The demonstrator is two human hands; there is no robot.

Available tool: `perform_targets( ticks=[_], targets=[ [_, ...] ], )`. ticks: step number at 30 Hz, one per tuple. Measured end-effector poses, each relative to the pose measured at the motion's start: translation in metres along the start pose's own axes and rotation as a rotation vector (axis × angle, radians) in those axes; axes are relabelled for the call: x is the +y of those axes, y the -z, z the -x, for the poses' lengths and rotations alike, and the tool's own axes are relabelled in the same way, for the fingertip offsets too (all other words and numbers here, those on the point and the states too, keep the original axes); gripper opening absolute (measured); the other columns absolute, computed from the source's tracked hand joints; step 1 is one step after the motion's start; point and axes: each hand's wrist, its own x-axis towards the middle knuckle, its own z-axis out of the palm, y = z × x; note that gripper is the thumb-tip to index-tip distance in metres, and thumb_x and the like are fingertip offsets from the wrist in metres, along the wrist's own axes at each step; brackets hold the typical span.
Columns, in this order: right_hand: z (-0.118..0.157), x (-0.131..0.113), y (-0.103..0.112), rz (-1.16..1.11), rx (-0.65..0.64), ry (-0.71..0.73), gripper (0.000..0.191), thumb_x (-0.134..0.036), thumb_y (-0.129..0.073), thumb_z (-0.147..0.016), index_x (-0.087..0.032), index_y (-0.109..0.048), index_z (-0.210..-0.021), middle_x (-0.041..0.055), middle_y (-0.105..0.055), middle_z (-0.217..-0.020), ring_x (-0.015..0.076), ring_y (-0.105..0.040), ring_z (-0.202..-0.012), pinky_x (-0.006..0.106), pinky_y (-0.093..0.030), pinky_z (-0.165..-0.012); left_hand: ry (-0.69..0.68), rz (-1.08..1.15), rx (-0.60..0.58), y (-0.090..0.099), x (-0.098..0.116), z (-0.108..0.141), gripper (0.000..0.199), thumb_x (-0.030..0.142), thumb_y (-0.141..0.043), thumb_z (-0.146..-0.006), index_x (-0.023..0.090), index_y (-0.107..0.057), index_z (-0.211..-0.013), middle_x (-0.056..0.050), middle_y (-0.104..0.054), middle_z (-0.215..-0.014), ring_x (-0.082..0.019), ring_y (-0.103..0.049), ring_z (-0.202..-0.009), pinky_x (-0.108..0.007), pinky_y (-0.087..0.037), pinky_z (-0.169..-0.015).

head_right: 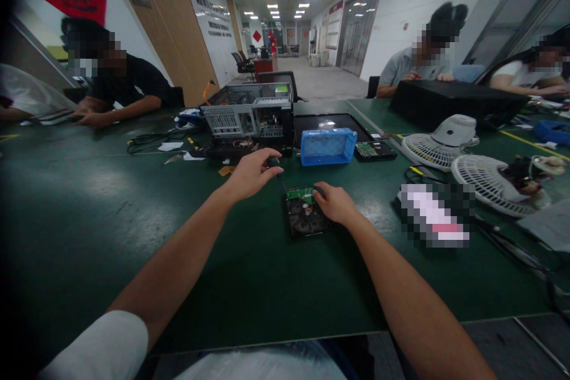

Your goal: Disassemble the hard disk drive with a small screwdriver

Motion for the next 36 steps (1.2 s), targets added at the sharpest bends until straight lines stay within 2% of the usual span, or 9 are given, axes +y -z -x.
perform_targets(
  ticks=[4, 11, 17, 24, 30, 33, 36],
  targets=[
    [0.0, 0.001, -0.001, -0.003, 0.003, -0.023, 0.049, -0.051, -0.042, -0.1, -0.023, -0.056, -0.139, 0.0061, -0.076, -0.093, 0.0236, -0.07, -0.082, 0.03, -0.045, -0.068, -0.018, 0.008, 0.007, -0.001, -0.002, 0.001, 0.029, 0.03, -0.066, -0.093, 0.021, -0.061, -0.12, -0.006, -0.068, -0.117, -0.02, -0.064, -0.101, -0.034, -0.052, -0.091],
    [-0.001, 0.0, -0.002, 0.001, 0.001, -0.016, 0.049, -0.052, -0.041, -0.101, -0.022, -0.058, -0.136, 0.0079, -0.076, -0.097, 0.0249, -0.07, -0.084, 0.031, -0.046, -0.07, -0.033, -0.005, 0.013, -0.002, -0.003, 0.001, 0.029, 0.031, -0.065, -0.093, 0.02, -0.061, -0.12, -0.005, -0.068, -0.113, -0.019, -0.063, -0.096, -0.033, -0.052, -0.09],
    [0.0, -0.002, -0.001, 0.006, -0.009, -0.002, 0.047, -0.048, -0.042, -0.101, -0.021, -0.06, -0.134, 0.0078, -0.076, -0.095, 0.0243, -0.071, -0.083, 0.03, -0.045, -0.07, -0.086, 0.013, -0.005, -0.001, 0.0, 0.001, 0.028, 0.029, -0.064, -0.095, 0.023, -0.064, -0.122, -0.005, -0.066, -0.115, -0.019, -0.062, -0.103, -0.034, -0.05, -0.095],
    [-0.001, -0.008, -0.005, -0.002, 0.021, -0.031, 0.046, -0.043, -0.045, -0.101, -0.02, -0.056, -0.138, 0.0073, -0.077, -0.094, 0.0246, -0.071, -0.089, 0.029, -0.045, -0.072, -0.086, 0.003, 0.039, -0.006, -0.005, 0.0, 0.037, 0.028, -0.068, -0.091, 0.028, -0.067, -0.128, -0.005, -0.057, -0.109, -0.016, -0.059, -0.088, -0.033, -0.052, -0.086],
    [-0.006, -0.01, -0.008, 0.008, 0.039, -0.07, 0.048, -0.043, -0.048, -0.1, -0.018, -0.054, -0.14, 0.0097, -0.077, -0.097, 0.0258, -0.071, -0.093, 0.03, -0.046, -0.076, -0.121, 0.002, 0.074, -0.008, -0.008, 0.0, 0.049, 0.025, -0.066, -0.093, 0.028, -0.058, -0.141, -0.005, -0.061, -0.112, -0.017, -0.06, -0.096, -0.033, -0.05, -0.09],
    [-0.007, -0.011, -0.008, 0.004, 0.049, -0.076, 0.046, -0.043, -0.048, -0.1, -0.018, -0.055, -0.139, 0.0099, -0.076, -0.097, 0.0256, -0.07, -0.092, 0.03, -0.046, -0.076, -0.097, 0.006, 0.094, -0.009, -0.006, 0.0, 0.044, 0.035, -0.066, -0.094, 0.029, -0.062, -0.137, -0.004, -0.064, -0.11, -0.017, -0.061, -0.093, -0.032, -0.051, -0.085],
    [-0.006, -0.01, -0.01, -0.002, 0.06, -0.082, 0.047, -0.045, -0.047, -0.1, -0.018, -0.055, -0.138, 0.0101, -0.076, -0.096, 0.0256, -0.07, -0.091, 0.03, -0.045, -0.074, -0.065, -0.008, 0.166, -0.012, -0.003, 0.0, 0.035, 0.039, -0.066, -0.093, 0.029, -0.07, -0.127, -0.004, -0.064, -0.107, -0.017, -0.062, -0.093, -0.032, -0.051, -0.085]
  ],
)
